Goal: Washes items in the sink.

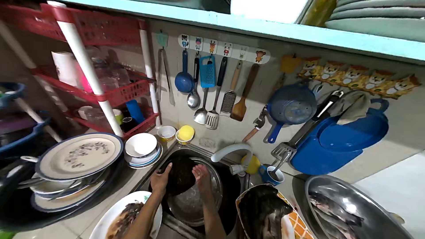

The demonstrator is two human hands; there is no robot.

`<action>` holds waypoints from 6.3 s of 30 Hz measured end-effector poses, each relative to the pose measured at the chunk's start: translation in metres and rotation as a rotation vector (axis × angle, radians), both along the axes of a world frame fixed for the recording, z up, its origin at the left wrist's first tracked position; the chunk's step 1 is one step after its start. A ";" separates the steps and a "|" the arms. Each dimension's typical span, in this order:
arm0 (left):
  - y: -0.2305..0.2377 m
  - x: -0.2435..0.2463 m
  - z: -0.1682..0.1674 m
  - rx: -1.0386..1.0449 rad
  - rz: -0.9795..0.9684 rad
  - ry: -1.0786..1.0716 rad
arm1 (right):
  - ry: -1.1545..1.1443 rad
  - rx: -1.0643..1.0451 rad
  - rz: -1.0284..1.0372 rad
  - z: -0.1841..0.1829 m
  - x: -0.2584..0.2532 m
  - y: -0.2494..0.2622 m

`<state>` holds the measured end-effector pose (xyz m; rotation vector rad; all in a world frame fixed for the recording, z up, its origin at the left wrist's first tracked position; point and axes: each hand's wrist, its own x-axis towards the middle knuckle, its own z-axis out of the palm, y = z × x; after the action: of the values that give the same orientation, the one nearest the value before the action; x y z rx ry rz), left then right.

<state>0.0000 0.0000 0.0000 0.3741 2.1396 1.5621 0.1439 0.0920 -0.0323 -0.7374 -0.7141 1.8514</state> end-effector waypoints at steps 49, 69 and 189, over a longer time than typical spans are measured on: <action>0.063 0.092 -0.150 -0.585 -0.966 0.520 | -0.382 -0.459 -0.229 -0.123 0.073 0.002; 0.084 0.106 -0.176 -0.417 -1.440 0.703 | -0.675 -0.556 -0.231 -0.118 0.081 -0.010; 0.088 0.077 0.009 -0.257 -0.856 0.439 | -0.513 0.043 -0.346 0.055 0.097 -0.063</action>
<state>0.0772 0.0882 0.0087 1.4148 1.9925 0.7464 0.2414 0.0290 0.0227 -1.2449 -0.8793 1.3361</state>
